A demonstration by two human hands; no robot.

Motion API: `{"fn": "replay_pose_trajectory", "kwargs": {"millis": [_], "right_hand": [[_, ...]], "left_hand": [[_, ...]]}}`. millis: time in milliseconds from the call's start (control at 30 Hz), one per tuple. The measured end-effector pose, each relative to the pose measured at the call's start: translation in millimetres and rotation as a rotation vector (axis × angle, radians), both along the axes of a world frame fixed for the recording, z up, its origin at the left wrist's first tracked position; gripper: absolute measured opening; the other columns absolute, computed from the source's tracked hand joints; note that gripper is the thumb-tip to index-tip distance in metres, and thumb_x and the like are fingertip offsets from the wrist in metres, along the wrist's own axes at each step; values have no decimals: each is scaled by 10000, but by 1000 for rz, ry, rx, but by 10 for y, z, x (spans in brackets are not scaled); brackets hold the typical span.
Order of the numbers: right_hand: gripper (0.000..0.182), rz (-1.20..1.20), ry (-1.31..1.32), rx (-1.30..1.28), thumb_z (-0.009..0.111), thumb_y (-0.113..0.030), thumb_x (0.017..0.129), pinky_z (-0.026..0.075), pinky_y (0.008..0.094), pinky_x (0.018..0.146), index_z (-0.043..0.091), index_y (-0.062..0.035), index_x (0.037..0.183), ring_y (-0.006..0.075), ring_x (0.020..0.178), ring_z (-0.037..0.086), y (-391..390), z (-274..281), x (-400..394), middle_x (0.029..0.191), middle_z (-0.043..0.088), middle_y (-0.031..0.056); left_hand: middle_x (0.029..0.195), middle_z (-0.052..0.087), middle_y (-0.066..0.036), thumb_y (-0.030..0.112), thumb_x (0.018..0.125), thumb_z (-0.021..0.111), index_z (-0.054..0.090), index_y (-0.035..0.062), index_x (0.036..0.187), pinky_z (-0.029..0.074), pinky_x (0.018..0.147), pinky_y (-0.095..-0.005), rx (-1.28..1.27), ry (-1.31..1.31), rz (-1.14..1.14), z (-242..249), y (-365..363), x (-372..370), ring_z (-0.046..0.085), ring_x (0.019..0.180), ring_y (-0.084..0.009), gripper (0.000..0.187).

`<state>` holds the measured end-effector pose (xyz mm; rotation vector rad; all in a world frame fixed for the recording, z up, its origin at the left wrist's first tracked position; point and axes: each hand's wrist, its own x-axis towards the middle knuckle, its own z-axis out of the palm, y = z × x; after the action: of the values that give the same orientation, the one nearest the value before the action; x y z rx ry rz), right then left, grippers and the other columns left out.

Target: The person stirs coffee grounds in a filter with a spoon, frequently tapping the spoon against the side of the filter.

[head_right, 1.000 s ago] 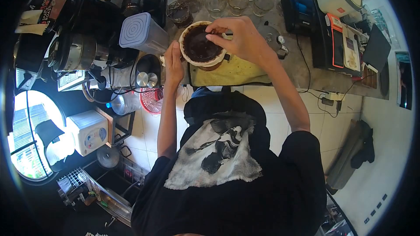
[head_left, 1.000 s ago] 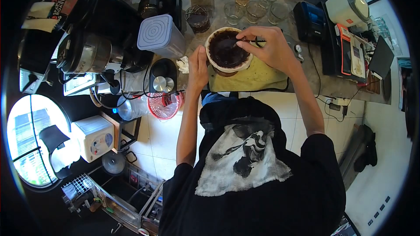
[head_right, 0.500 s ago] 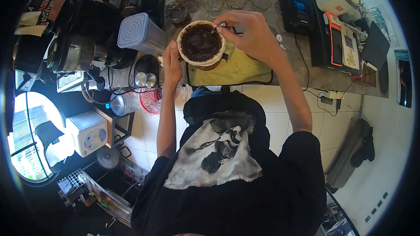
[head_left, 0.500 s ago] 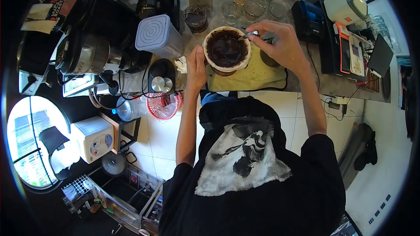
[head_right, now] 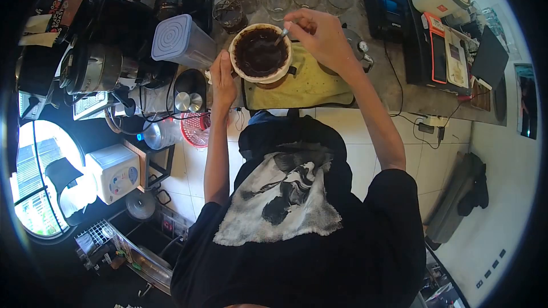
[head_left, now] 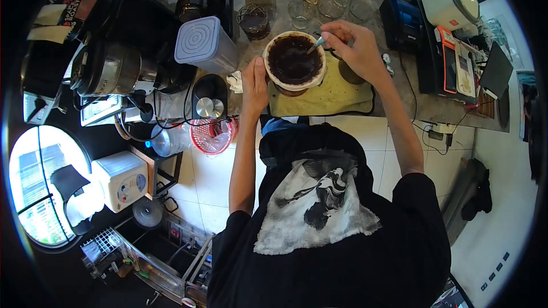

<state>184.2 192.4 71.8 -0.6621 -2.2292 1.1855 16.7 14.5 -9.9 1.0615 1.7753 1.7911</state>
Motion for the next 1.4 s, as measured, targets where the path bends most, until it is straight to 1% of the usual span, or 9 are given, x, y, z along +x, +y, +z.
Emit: {"fn": "replay_pose_trajectory", "kwargs": {"millis": [133,233,333,467,633,867,1167,1233,1400], "right_hand": [[226,-28,23,-55,664,-206,948,411,268,591,675,19,946,85,621,452,13,-64,-17,639,532,19],[226,28,-85,-10,629,-194,979,368,237,567,632,13,888,43,628,467,54,-103,-10,694,592,-9],[278,38,-33,-91,598,-198,995,332,233,541,581,-9,792,32,596,427,45,-138,-37,668,565,-15],[280,56,-37,-191,583,-185,1000,318,220,529,587,-23,772,32,568,418,125,-192,-51,660,574,-10],[265,37,97,-425,579,-190,997,338,209,529,616,-44,779,39,551,456,162,-242,-53,658,600,1],[241,84,174,-463,590,-209,995,356,203,535,632,-47,822,32,578,488,214,-170,19,688,630,-2],[232,32,265,-140,616,-193,985,374,221,559,634,-8,846,48,592,465,48,145,97,678,620,1],[213,31,231,63,632,-170,966,419,259,591,644,10,852,89,609,506,11,210,99,688,631,42],[184,53,245,279,654,-159,944,456,294,633,659,10,871,154,630,557,-67,328,78,692,637,71]], "left_hand": [[691,395,12,298,1092,366,486,-2,817,309,568,-285,-10,24,2,-20,-5,-14,338,651,-82,424],[690,389,11,300,1092,366,486,-1,816,308,570,-285,-16,28,8,17,-3,2,335,651,-85,425],[688,370,6,298,1090,367,470,5,808,306,572,-289,-10,21,2,15,-5,5,324,651,-94,419],[686,349,2,293,1088,369,452,12,801,305,577,-293,-7,10,-6,-61,-3,-28,312,654,-101,410],[685,339,1,282,1086,370,445,13,797,307,587,-301,0,-14,12,-76,5,-15,309,657,-110,402],[685,362,5,279,1088,369,467,11,806,309,581,-291,7,6,15,-65,7,-8,325,654,-100,402],[707,429,35,312,1091,373,518,24,830,323,576,-259,53,-136,-40,-95,0,-11,368,650,-65,415],[709,428,35,320,1091,371,517,29,826,322,577,-256,34,-133,-23,-83,1,-6,370,653,-65,420],[720,433,39,335,1090,375,521,34,837,328,582,-246,34,-156,-33,-44,-12,2,376,664,-58,420]]}}
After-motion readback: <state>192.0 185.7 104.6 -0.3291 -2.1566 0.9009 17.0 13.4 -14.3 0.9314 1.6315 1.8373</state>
